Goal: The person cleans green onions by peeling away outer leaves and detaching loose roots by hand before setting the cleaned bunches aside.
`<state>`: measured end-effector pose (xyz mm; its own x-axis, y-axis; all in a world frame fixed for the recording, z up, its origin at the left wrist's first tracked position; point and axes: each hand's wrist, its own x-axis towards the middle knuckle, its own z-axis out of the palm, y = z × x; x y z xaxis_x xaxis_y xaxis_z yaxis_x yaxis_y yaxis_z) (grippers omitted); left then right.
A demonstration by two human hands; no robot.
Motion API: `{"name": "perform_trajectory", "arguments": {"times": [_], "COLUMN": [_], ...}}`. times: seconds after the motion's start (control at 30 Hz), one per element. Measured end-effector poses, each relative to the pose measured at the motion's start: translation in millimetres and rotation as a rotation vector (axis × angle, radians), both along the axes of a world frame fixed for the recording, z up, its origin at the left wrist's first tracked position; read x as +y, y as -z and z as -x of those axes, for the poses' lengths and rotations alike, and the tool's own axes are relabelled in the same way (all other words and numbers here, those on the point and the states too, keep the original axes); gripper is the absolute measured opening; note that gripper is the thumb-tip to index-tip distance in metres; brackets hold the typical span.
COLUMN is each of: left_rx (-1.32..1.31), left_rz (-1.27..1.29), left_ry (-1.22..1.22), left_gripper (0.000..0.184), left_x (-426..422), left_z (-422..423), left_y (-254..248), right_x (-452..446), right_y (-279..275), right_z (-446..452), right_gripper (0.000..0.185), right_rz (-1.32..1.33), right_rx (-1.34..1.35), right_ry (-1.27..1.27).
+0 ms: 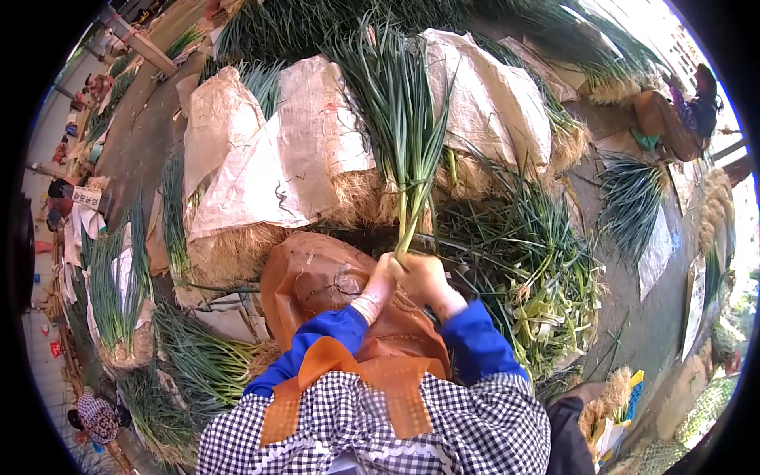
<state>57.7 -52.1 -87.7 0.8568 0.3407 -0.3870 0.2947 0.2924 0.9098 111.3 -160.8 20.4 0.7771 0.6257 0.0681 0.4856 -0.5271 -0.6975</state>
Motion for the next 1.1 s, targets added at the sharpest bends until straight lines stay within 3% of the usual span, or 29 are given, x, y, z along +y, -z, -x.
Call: {"name": "perform_trajectory", "arguments": {"times": [0.03, 0.07, 0.1, 0.13, 0.17, 0.23, 0.3, 0.37, 0.4, 0.43, 0.47, 0.5, 0.53, 0.57, 0.63, 0.7, 0.73, 0.83, 0.9, 0.93, 1.0, 1.03, 1.1], "left_rx": [-0.088, -0.169, -0.128, -0.103, -0.074, -0.054, -0.066, -0.057, -0.059, -0.060, -0.018, 0.023, 0.023, 0.040, -0.001, 0.040, 0.053, 0.105, 0.121, 0.016, 0.018, 0.009, 0.024], "left_rz": [0.584, 0.641, 0.545, 0.575, 0.607, 0.617, 0.656, 0.641, 0.622, 0.620, 0.576, 0.530, 0.511, 0.515, 0.594, 0.560, 0.595, 0.664, 0.690, 0.675, 0.815, 0.949, 0.994], "left_ry": [-0.196, -0.050, -0.116, -0.095, -0.068, -0.067, -0.064, -0.055, -0.049, -0.049, 0.000, 0.048, 0.067, 0.083, 0.039, -0.059, -0.145, -0.227, -0.404, -0.363, -0.309, -0.252, -0.235], "left_gripper": [0.029, 0.033, 0.032, 0.033, 0.034, 0.034, 0.034, 0.031, 0.029, 0.029, 0.027, 0.026, 0.028, 0.027, 0.022, 0.026, 0.026, 0.023, 0.019, 0.017, 0.017, 0.017, 0.018], "left_x": [2.7, 6.0, 8.7, 13.2, 16.5, 15.2, 14.0, 13.4, 11.6, 10.6, 9.8, 9.0, 5.1, 4.0, 4.2, 4.0, 4.7, 5.6, 5.5, 8.1, 20.4, 26.1, 29.8], "left_z": [-3.9, 1.2, -0.2, 0.9, 3.4, 4.5, 5.6, 5.0, 6.9, 9.7, 10.7, 11.4, 12.8, 16.1, 19.7, 16.1, 14.8, 11.4, 3.6, 4.6, 10.6, 10.5, 8.6], "left_y": [-11.0, -26.0, -8.6, -12.1, -19.7, -35.7, -34.6, -40.6, -41.7, -44.9, -50.1, -57.6, -72.9, -68.7, -58.5, -60.7, -54.2, -62.0, -66.1, -42.4, -35.9, -33.1, -29.1], "right_x": [-14.1, -39.0, -69.2, -92.0, -128.7, -186.7, -206.4, -148.2, -109.9, -81.0, -40.0, -16.7, -3.2, 15.0, 47.1, 63.5, 62.9, 55.3, 32.4, 15.4, -21.6, -47.4, -104.1], "right_y": [-19.2, -31.1, -42.3, -57.7, -56.9, -46.4, -19.5, -27.8, -40.4, -28.6, -45.2, -34.8, 12.8, 23.9, 100.3, 131.5, 85.2, 67.2, 54.7, 39.6, -5.5, -5.3, -2.7], "right_z": [11.5, 12.9, 6.0, -3.3, -20.4, -56.1, -69.1, -60.0, -56.8, -58.1, -52.4, -60.9, -81.0, -88.1, -109.2, -111.1, -94.3, -62.7, -24.5, -6.9, 23.3, 31.8, 17.6], "right_gripper": [0.020, 0.020, 0.020, 0.025, 0.026, 0.026, 0.027, 0.029, 0.029, 0.032, 0.038, 0.040, 0.039, 0.041, 0.047, 0.047, 0.045, 0.038, 0.027, 0.025, 0.022, 0.019, 0.011], "right_rz": [-0.129, -0.440, -0.750, -0.432, -0.650, 0.637, 1.059, 0.418, 0.393, 0.153, -0.090, -0.147, -0.266, -0.323, -0.649, -0.232, -0.017, 0.203, -0.338, -0.402, -0.344, -0.299, -0.315], "right_rx": [0.132, 0.506, 0.878, 0.477, 0.660, 0.019, -0.059, 0.068, 0.220, 0.537, 0.700, 0.779, 0.869, 0.792, 0.713, 0.231, 0.100, 0.091, 0.003, 0.553, 0.460, 0.580, 0.393], "right_ry": [0.008, 0.148, 0.296, 0.430, 0.582, 0.569, 0.447, 0.466, 0.411, 0.403, 0.407, 0.350, 0.253, 0.292, 0.445, 0.610, 0.653, 0.536, 0.292, 0.324, 0.213, 0.207, 0.323]}}
